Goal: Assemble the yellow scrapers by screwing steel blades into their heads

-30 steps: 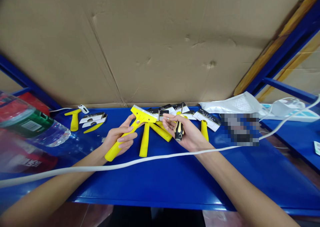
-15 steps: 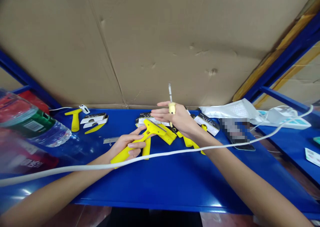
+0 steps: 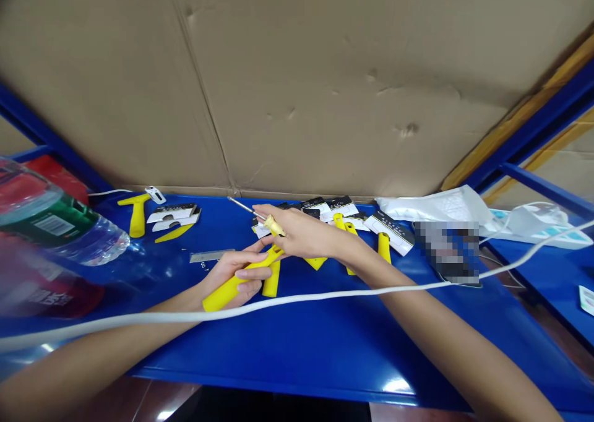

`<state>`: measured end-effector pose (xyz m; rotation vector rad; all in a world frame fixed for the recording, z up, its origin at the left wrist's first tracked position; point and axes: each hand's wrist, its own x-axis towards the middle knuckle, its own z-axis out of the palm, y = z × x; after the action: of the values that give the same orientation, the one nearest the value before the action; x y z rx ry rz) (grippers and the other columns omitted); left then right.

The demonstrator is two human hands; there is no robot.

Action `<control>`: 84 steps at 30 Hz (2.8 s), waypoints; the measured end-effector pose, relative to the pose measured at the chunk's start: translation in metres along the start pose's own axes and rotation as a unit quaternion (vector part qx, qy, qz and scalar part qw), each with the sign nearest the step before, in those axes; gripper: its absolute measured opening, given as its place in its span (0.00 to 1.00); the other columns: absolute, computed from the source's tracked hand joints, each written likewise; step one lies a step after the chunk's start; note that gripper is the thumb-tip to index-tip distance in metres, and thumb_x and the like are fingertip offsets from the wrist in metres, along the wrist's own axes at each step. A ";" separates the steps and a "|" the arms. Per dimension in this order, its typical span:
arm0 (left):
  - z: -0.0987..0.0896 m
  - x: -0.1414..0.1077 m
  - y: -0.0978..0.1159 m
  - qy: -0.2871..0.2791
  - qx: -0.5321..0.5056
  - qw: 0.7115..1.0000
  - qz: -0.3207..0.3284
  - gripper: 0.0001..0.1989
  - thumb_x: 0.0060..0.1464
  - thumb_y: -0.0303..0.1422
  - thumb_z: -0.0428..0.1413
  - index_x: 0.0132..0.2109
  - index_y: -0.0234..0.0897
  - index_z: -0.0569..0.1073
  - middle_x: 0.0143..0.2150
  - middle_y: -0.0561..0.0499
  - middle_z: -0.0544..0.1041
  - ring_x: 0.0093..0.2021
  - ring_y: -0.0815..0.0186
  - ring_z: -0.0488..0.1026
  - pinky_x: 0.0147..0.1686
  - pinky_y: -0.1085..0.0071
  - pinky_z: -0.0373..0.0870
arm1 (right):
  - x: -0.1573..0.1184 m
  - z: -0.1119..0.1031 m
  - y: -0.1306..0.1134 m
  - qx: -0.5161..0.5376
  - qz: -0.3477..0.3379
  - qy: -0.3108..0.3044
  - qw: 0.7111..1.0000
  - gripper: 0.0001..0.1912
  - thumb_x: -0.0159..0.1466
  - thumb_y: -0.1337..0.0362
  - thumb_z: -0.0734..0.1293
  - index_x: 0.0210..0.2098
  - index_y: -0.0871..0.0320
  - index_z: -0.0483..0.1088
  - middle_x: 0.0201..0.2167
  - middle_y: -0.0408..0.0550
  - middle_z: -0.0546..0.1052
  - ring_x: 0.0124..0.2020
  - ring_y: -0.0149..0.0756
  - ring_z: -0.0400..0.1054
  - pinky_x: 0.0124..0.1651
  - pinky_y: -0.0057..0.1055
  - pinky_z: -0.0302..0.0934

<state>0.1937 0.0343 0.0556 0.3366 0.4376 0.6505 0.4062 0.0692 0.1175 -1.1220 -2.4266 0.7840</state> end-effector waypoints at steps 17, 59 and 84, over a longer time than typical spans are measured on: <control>0.008 -0.002 0.014 0.031 0.044 0.997 0.061 0.31 0.64 0.18 0.56 0.71 0.45 0.68 0.58 0.41 0.82 0.17 0.83 0.61 0.16 0.83 0.62 | -0.008 -0.050 0.036 0.193 0.084 0.144 0.967 0.09 0.70 0.61 0.74 0.48 0.57 0.79 0.40 0.53 0.88 0.40 0.43 0.85 0.47 0.39 0.80; -0.001 0.009 0.055 0.107 0.104 0.955 0.256 0.27 0.60 0.17 0.60 0.63 0.44 0.71 0.56 0.45 0.81 0.20 0.81 0.63 0.22 0.80 0.67 | -0.004 -0.025 0.060 -0.140 0.046 -0.074 0.986 0.11 0.65 0.66 0.73 0.47 0.55 0.84 0.40 0.47 0.85 0.36 0.39 0.75 0.40 0.32 0.60; -0.004 0.009 0.053 0.081 0.093 0.965 0.233 0.35 0.59 0.16 0.60 0.70 0.48 0.70 0.51 0.48 0.81 0.19 0.81 0.63 0.22 0.80 0.67 | 0.006 0.007 0.047 -0.266 0.120 -0.077 0.953 0.10 0.75 0.66 0.65 0.46 0.59 0.79 0.52 0.61 0.83 0.49 0.52 0.79 0.43 0.38 0.61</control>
<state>0.1715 0.0804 0.0727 0.5775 0.5838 1.1055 0.4259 0.0969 0.0842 -1.6293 -2.7568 0.2813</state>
